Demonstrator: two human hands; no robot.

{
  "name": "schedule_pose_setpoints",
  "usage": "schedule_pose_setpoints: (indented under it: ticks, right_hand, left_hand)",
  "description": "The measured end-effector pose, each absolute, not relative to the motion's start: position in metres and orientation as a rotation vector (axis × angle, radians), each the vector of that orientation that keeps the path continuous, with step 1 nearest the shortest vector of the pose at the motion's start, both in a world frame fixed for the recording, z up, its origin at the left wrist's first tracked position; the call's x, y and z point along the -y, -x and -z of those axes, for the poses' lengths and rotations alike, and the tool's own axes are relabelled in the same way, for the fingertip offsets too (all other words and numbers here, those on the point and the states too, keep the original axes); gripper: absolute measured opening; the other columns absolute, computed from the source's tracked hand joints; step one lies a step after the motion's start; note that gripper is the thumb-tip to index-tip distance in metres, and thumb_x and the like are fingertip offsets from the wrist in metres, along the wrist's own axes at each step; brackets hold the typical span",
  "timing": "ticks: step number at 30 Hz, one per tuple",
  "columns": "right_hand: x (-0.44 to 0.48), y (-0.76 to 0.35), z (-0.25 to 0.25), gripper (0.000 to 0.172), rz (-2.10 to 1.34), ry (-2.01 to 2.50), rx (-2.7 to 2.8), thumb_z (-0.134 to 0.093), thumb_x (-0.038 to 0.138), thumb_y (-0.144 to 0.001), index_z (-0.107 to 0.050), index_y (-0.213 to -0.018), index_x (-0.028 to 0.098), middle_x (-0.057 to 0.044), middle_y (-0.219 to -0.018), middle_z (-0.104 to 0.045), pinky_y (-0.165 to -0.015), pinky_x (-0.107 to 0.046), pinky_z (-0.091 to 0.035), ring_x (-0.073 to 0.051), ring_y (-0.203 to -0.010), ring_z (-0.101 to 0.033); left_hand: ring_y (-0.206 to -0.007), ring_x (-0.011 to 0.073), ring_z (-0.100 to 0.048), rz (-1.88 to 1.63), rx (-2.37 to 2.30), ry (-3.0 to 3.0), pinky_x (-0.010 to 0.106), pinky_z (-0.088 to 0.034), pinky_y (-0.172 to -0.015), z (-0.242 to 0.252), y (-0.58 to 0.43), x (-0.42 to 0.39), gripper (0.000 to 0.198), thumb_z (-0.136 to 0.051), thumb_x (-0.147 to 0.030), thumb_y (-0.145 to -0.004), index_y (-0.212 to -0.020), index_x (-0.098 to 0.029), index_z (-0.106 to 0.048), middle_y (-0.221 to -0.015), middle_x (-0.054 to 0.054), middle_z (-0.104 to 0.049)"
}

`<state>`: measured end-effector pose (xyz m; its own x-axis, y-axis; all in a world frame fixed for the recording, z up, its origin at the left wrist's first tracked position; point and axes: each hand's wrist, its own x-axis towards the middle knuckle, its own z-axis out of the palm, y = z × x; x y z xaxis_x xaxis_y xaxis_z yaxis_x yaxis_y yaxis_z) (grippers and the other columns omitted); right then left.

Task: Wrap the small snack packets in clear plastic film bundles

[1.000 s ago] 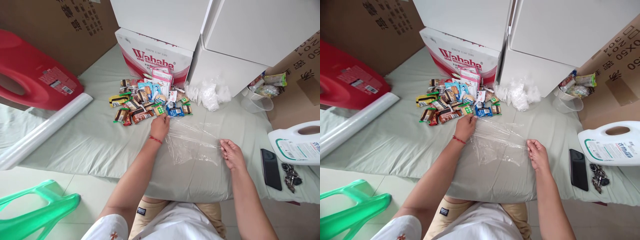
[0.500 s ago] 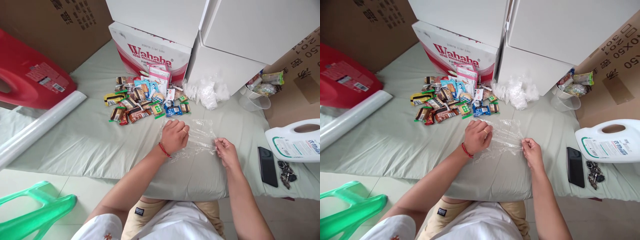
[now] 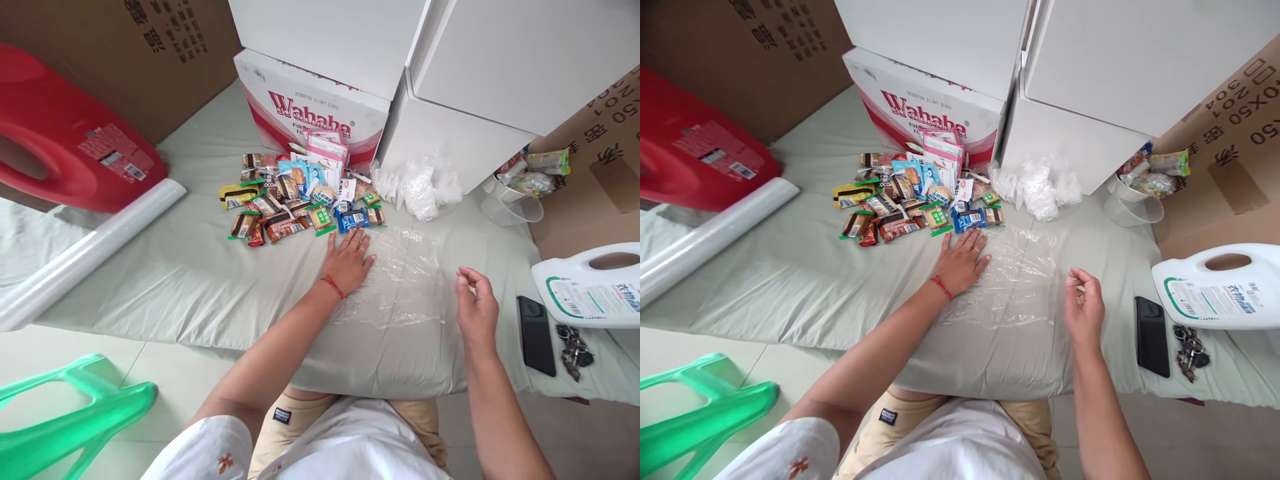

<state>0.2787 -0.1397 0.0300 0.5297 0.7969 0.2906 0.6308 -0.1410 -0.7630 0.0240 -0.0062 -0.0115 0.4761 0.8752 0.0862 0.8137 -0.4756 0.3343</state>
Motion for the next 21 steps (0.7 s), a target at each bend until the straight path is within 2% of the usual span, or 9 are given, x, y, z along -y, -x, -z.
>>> schedule_pose_setpoints:
  ticks: [3,6,12,14,16,19,21]
  right_hand:
    - [0.160,-0.258,-0.042,0.049,-0.199,1.754,1.824,-0.062,0.053,-0.097,-0.065,-0.139,0.028,-0.013,-0.148,-0.059,-0.114,-0.056,-0.047,-0.033,-0.138,-0.054]
    - [0.184,-0.253,-0.038,0.047,-0.406,1.706,2.240,-0.059,0.044,-0.101,-0.060,-0.146,0.035,-0.008,-0.162,-0.048,-0.120,-0.058,-0.043,-0.033,-0.149,-0.045]
    - [0.235,-0.290,-0.019,0.056,-0.580,1.733,2.357,-0.056,0.037,-0.103,-0.046,-0.158,0.038,-0.005,-0.163,-0.047,-0.123,-0.057,-0.042,-0.029,-0.149,-0.048]
    - [0.242,-0.300,-0.024,0.054,-0.646,1.750,2.327,-0.059,0.038,-0.102,-0.050,-0.155,0.039,-0.004,-0.162,-0.048,-0.122,-0.055,-0.044,-0.030,-0.149,-0.048]
    - [0.237,-0.304,-0.036,0.046,-0.753,1.760,2.294,-0.060,0.041,-0.100,-0.061,-0.146,0.038,-0.004,-0.158,-0.054,-0.119,-0.053,-0.048,-0.030,-0.146,-0.051]
    - [0.203,-0.297,-0.063,0.030,-0.853,1.806,2.190,-0.057,0.043,-0.102,-0.075,-0.126,0.036,-0.005,-0.136,-0.071,-0.110,-0.048,-0.055,-0.028,-0.129,-0.066]
    - [0.162,-0.283,-0.080,0.030,-0.788,1.844,2.106,-0.054,0.043,-0.103,-0.076,-0.122,0.034,-0.005,-0.123,-0.076,-0.103,-0.044,-0.057,-0.026,-0.116,-0.071]
  left_hand:
    - [-0.157,0.0258,-0.032,-0.367,-1.441,-2.474,0.065,-0.008,-0.130,0.009,-0.024,0.006,0.060,-0.027,-0.050,-0.108,-0.158,-0.023,-0.044,-0.170,0.008,-0.035]
    - [-0.157,0.0269,-0.032,-0.387,-1.451,-2.462,0.067,-0.010,-0.129,0.007,-0.024,0.009,0.058,-0.028,-0.048,-0.108,-0.158,-0.024,-0.046,-0.169,0.009,-0.036]
    - [-0.158,0.0297,-0.031,-0.383,-1.470,-2.451,0.071,-0.008,-0.127,0.004,-0.013,0.022,0.056,-0.031,-0.045,-0.108,-0.157,-0.025,-0.048,-0.169,0.010,-0.037]
    - [-0.158,0.0301,-0.031,-0.374,-1.456,-2.462,0.072,-0.006,-0.127,0.005,-0.008,0.025,0.055,-0.031,-0.044,-0.108,-0.157,-0.027,-0.048,-0.168,0.009,-0.038]
    - [-0.158,0.0302,-0.031,-0.370,-1.443,-2.471,0.072,-0.005,-0.127,0.007,-0.005,0.026,0.055,-0.030,-0.044,-0.108,-0.158,-0.027,-0.047,-0.169,0.008,-0.038]
    - [-0.159,0.0297,-0.029,-0.384,-1.437,-2.478,0.072,-0.007,-0.127,0.010,-0.005,0.025,0.056,-0.028,-0.045,-0.108,-0.158,-0.027,-0.045,-0.170,0.008,-0.036]
    - [-0.159,0.0292,-0.028,-0.395,-1.436,-2.477,0.072,-0.007,-0.127,0.011,-0.005,0.024,0.057,-0.028,-0.045,-0.108,-0.159,-0.027,-0.045,-0.170,0.008,-0.036]
